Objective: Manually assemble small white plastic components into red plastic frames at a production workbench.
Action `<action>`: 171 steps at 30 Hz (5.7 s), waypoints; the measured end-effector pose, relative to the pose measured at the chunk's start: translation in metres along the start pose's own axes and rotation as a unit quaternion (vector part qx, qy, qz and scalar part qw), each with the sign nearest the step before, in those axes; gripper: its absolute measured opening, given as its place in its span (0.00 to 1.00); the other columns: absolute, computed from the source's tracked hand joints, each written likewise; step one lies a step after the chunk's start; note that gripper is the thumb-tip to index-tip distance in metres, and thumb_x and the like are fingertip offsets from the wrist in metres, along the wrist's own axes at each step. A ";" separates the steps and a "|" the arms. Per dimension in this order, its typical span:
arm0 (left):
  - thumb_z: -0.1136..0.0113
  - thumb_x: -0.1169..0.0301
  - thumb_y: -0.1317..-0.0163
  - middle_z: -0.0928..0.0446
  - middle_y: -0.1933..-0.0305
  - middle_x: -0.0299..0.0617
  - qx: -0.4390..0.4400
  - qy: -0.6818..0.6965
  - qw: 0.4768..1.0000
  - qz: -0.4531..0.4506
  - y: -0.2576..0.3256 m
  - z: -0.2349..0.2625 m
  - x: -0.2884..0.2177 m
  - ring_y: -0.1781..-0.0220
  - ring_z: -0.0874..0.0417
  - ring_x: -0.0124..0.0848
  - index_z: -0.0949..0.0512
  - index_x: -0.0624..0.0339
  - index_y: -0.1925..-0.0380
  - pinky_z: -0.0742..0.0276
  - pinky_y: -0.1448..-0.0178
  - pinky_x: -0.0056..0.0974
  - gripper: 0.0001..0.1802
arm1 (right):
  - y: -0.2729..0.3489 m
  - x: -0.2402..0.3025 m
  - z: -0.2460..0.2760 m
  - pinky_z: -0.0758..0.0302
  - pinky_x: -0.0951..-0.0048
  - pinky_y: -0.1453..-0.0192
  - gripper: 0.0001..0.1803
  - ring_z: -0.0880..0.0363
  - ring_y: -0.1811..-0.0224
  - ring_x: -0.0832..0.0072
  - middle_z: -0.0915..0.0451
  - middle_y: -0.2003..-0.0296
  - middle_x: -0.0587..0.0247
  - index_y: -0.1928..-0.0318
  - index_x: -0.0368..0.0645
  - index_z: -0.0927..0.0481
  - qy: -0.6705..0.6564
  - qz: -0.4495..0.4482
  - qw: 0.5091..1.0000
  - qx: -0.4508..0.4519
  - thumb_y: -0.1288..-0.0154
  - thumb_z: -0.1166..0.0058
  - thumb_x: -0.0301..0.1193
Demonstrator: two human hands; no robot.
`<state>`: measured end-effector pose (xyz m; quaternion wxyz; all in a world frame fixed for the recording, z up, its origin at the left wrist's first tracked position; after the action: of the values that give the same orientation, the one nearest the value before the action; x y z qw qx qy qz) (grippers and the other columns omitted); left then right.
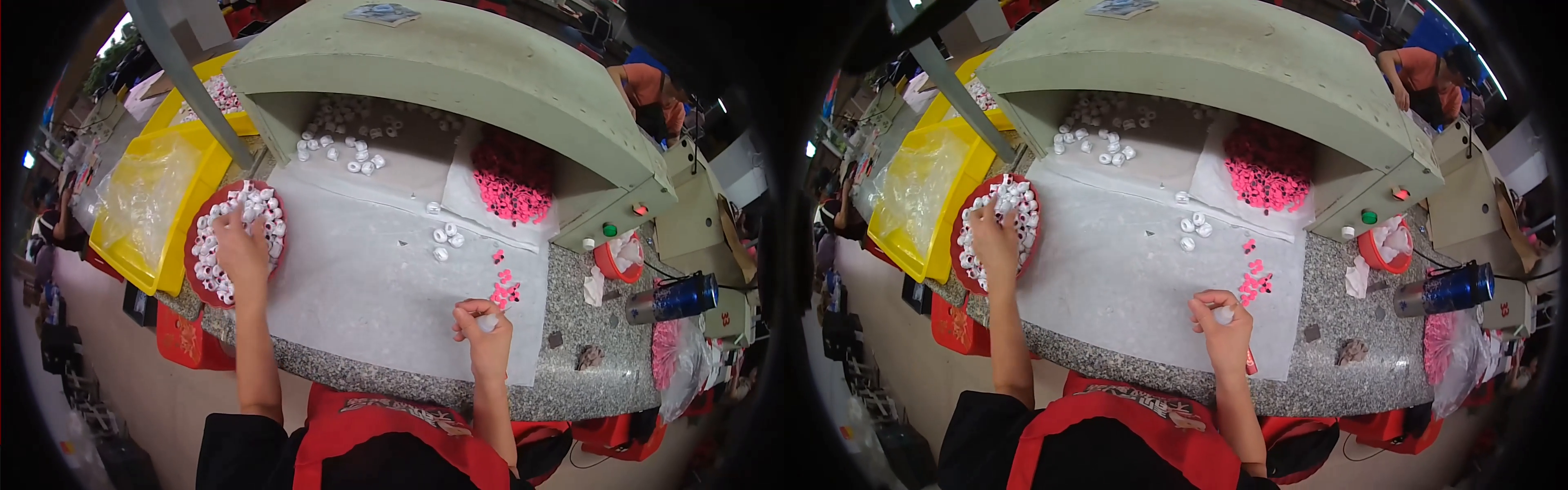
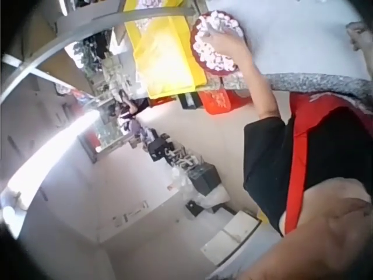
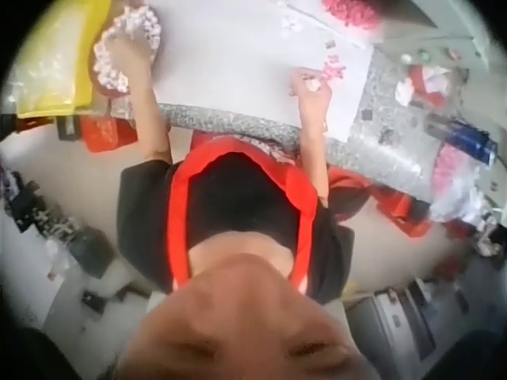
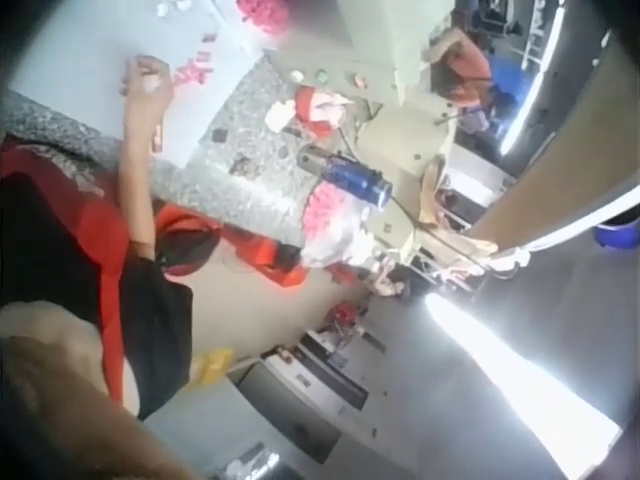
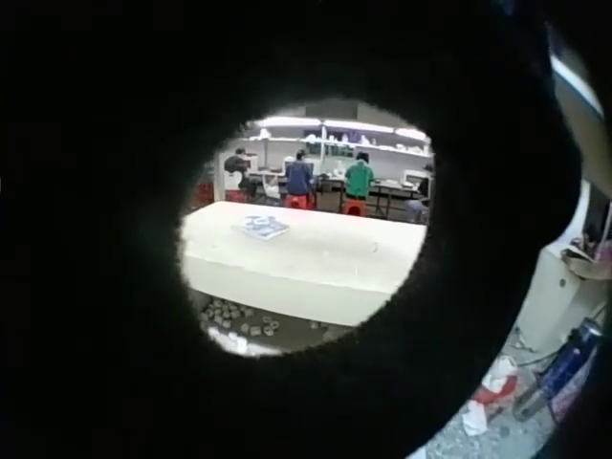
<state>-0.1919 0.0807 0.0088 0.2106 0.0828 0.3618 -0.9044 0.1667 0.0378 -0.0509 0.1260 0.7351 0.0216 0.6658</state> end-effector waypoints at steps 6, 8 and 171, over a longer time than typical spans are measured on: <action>0.36 0.71 0.52 0.26 0.65 0.45 0.219 0.341 0.895 -0.187 0.088 -0.088 -0.181 0.74 0.22 0.36 0.24 0.58 0.59 0.27 0.67 0.38 0.17 | 0.008 0.015 -0.010 0.28 0.81 0.77 0.07 0.26 0.77 0.80 0.23 0.74 0.63 0.67 0.36 0.24 0.002 -0.001 1.000 0.015 0.48 0.43 0.21; 0.36 0.71 0.53 0.24 0.65 0.46 0.261 0.334 0.890 -0.168 0.093 -0.115 -0.192 0.73 0.21 0.35 0.22 0.59 0.61 0.26 0.65 0.38 0.16 | 0.016 0.018 -0.001 0.27 0.80 0.74 0.10 0.26 0.74 0.80 0.25 0.71 0.64 0.63 0.36 0.26 -0.005 0.030 1.000 -0.005 0.48 0.43 0.20; 0.48 0.89 0.47 0.28 0.51 0.52 0.465 0.728 0.501 0.056 0.137 0.037 -0.177 0.50 0.25 0.36 0.26 0.71 0.58 0.25 0.47 0.34 0.14 | 0.037 0.079 0.000 0.29 0.84 0.69 0.11 0.25 0.73 0.86 0.21 0.77 0.67 0.70 0.38 0.21 0.198 0.118 0.972 0.051 0.57 0.35 0.22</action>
<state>0.0275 0.0227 0.0039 -0.1458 0.8182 -0.0901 -0.5488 0.1708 0.0179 0.0336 0.0022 0.5915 -0.0066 0.8063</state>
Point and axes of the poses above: each hand's wrist, its own y-axis away from the middle knuckle, its own z-axis out of the back of the hand, x = y × z, the point moved 5 cm from there along -y, towards the middle knuckle
